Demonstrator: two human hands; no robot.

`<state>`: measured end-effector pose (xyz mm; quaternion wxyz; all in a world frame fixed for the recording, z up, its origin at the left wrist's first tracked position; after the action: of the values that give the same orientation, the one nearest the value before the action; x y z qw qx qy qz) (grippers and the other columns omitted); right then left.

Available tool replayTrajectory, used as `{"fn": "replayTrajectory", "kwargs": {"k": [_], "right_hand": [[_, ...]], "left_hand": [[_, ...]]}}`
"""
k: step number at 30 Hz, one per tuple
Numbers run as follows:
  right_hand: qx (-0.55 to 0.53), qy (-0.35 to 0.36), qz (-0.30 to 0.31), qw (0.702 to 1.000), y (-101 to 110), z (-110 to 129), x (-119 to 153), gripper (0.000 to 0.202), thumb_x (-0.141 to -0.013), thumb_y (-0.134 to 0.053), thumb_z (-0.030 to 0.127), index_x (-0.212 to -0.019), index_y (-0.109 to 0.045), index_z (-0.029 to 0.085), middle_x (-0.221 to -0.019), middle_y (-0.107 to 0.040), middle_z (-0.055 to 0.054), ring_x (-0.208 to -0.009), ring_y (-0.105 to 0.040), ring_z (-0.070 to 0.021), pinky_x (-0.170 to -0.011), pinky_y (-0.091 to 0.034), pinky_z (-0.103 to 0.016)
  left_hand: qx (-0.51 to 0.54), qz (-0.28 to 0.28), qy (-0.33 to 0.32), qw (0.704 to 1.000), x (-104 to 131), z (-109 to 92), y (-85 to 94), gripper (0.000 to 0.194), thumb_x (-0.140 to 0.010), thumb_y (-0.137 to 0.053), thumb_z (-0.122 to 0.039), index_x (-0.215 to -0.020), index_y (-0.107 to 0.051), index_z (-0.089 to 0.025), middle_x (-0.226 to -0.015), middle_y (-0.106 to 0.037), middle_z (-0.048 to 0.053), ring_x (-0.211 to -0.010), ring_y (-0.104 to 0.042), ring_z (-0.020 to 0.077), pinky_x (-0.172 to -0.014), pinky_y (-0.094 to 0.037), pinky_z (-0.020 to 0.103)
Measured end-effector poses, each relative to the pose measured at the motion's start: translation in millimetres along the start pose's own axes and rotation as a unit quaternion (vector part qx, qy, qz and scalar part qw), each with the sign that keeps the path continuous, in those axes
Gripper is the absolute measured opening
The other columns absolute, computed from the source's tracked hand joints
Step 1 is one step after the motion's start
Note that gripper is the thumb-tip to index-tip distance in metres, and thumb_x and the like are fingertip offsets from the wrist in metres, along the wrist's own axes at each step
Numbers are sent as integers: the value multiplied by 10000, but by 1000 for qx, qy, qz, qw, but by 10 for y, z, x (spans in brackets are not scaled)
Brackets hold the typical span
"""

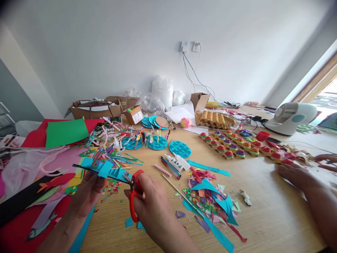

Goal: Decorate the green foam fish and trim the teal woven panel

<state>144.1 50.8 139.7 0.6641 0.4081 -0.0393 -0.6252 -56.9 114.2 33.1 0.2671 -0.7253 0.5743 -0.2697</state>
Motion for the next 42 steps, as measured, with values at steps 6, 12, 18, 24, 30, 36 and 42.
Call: {"fn": "replayTrajectory", "kwargs": {"k": [6, 12, 18, 24, 30, 36, 42], "right_hand": [[72, -46, 58, 995, 176, -243, 61, 101, -785, -529, 286, -848, -536, 207, -648, -579, -11, -540, -493, -143, -477, -353, -236], [17, -89, 140, 986, 241, -455, 163, 151, -796, -528, 352, -751, -536, 208, -649, -566, 3, -550, -469, -129, -482, -354, -227], [-47, -87, 132, 986, 255, -366, 109, 112, -826, -492, 315, -828, -537, 211, -650, -501, 29, -574, -409, -107, -489, -302, -208], [-188, -114, 108, 970, 186, -373, 96, 173, -833, -473, 351, -827, -499, 180, -628, -382, 38, -564, -325, -93, -496, -296, -205], [-42, -74, 71, 994, 238, -321, 54, 112, -811, -485, 247, -726, -448, 185, -651, -423, 36, -594, -389, -93, -540, -312, -206], [97, -18, 52, 994, 222, -260, -39, 125, -786, -501, 265, -894, -510, 201, -695, -516, 12, -616, -461, -119, -561, -319, -224], [138, -6, 76, 988, 224, -234, -89, 140, -790, -492, 278, -897, -531, 196, -723, -578, -7, -613, -497, -122, -547, -309, -223]], "left_hand": [[-7, 15, -7, 1000, -14, -71, 14, 320, -480, -805, -159, -727, -602, -174, -524, -529, -69, -410, -432, 33, -353, -387, 119], [-9, 17, 6, 1000, -3, -31, 37, 328, -492, -802, -154, -739, -588, -180, -568, -541, -74, -412, -436, 26, -346, -383, 110], [-11, -15, 36, 999, 32, 69, 72, 370, -453, -813, -128, -717, -560, -182, -562, -541, -85, -393, -436, 16, -318, -365, 86], [-17, -21, 34, 999, 31, 47, 86, 377, -433, -816, -129, -698, -553, -179, -515, -520, -90, -380, -432, 22, -314, -367, 90], [-24, -20, 34, 999, 18, 87, 127, 381, -421, -826, -149, -694, -563, -175, -545, -563, -78, -380, -435, 22, -325, -385, 95], [-42, -23, 38, 998, 61, 91, 120, 379, -398, -834, -148, -670, -571, -173, -492, -532, -80, -369, -427, 34, -313, -381, 110], [-46, -20, 38, 998, 65, 106, 132, 371, -405, -832, -149, -680, -585, -180, -507, -535, -84, -376, -428, 28, -330, -391, 107]]}}
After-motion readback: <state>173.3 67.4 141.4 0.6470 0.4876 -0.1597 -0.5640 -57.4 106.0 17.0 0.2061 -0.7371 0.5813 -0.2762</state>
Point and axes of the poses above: each hand's wrist, its own x-axis away from the middle knuckle, its own y-axis out of the back of the hand, z = x × y, the point moved 7 cm from there along -x, towards the middle knuckle
